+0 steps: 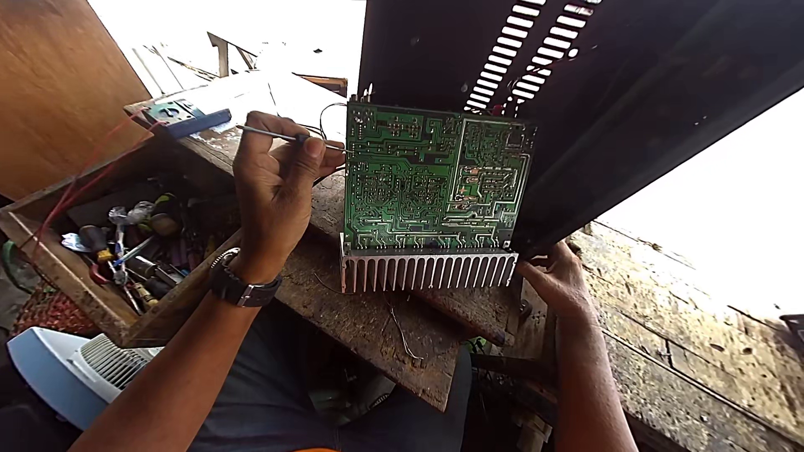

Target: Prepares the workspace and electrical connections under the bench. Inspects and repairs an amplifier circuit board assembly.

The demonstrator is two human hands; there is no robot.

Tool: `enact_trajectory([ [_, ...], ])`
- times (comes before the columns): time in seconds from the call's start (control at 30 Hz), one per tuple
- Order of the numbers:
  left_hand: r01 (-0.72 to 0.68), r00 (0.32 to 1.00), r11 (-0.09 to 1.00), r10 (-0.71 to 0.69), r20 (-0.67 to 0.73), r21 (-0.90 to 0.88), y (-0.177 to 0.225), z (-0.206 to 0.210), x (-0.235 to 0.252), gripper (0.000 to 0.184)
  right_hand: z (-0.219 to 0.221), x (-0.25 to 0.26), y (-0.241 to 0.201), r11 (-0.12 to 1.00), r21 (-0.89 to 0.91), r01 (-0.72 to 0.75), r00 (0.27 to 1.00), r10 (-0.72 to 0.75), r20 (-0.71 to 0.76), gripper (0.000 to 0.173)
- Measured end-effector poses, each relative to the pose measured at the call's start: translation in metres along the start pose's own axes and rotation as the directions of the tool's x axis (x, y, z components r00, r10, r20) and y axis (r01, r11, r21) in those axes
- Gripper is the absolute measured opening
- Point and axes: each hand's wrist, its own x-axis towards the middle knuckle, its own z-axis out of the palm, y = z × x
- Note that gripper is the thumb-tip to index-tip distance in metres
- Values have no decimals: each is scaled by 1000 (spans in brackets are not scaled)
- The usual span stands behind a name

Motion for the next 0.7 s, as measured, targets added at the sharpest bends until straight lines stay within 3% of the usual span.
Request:
enact_trajectory([
  [0.7,-10,1000,1000,10,3,18,-2,-1,1,16,-1,0,2,1000,-9,-2,1000,2,8,68],
])
